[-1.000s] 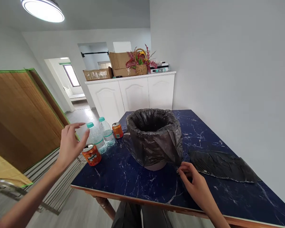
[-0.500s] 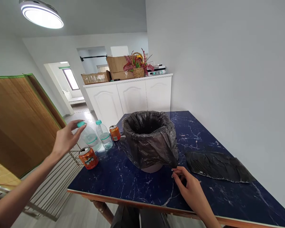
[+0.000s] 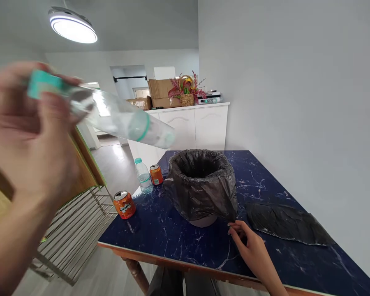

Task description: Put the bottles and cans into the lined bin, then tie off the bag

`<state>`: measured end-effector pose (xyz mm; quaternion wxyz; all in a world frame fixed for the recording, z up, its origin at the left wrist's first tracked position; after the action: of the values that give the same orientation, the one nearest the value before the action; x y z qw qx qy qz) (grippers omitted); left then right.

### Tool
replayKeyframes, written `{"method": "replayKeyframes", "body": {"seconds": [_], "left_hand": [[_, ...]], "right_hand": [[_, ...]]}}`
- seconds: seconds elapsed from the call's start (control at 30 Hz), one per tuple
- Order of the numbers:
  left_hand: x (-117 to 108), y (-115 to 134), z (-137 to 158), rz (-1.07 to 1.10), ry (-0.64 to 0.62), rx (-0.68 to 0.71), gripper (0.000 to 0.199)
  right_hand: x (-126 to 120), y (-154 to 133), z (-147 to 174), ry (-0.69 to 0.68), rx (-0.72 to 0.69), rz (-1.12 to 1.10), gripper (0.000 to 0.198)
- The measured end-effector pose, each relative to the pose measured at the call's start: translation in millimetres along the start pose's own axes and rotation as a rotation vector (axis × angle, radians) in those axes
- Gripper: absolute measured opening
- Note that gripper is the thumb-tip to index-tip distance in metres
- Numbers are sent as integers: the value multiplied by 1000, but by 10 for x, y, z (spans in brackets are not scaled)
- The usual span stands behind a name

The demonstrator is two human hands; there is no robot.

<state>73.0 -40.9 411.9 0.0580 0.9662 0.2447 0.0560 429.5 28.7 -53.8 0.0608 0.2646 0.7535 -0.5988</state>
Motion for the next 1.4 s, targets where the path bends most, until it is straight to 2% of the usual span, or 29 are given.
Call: {"method": "replayKeyframes", "body": {"seconds": [0.1,0.2,0.27,0.37,0.47,0.77,1.07,1.13,1.27,1.4], "left_hand": [[535,-75,251,201,-117,-89,27],[983,-412,629,221,-260,-279,26],[1172,-655,845,218,-338,-377,28],[1327,-948,1051,189,-444,-470,33],[1400,-1076,1152,123,-560,-470,34],[1621,-1198,1416,-83,-928,-386,35],[1805,-1293,1505,-165,-1116,-369,40],[1796,-1270,1501,-158,-1120,-359,47],[1626,-1331,1539,-148,-1003,-424,69],[1368,-1544,1787,-163,-951,-532,70]], "right_hand": [[11,-18,-22,5,-10,-18,44],[12,-62,-30,24,-41,-20,43],[11,-83,-27,36,-54,-24,42],[-3,-99,-23,56,-62,-31,42],[-4,-125,-21,46,-64,-40,41],[17,-193,-6,5,-49,-60,40],[58,-197,-34,-23,-21,-73,43],[43,-231,-38,-9,-42,-70,43],[31,-251,-38,10,-57,-71,42],[21,-248,-32,17,-55,-76,40]]}}
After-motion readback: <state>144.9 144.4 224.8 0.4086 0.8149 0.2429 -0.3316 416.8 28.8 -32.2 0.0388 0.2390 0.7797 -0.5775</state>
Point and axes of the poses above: each hand's wrist, its own z-axis away from the middle knuckle, its own x-axis out of the palm, y = z × x, the point moved 10 cm from there along -z, towards the middle knuckle, and after that the axes turned 10 degrees about y, right-handed, at the moved point
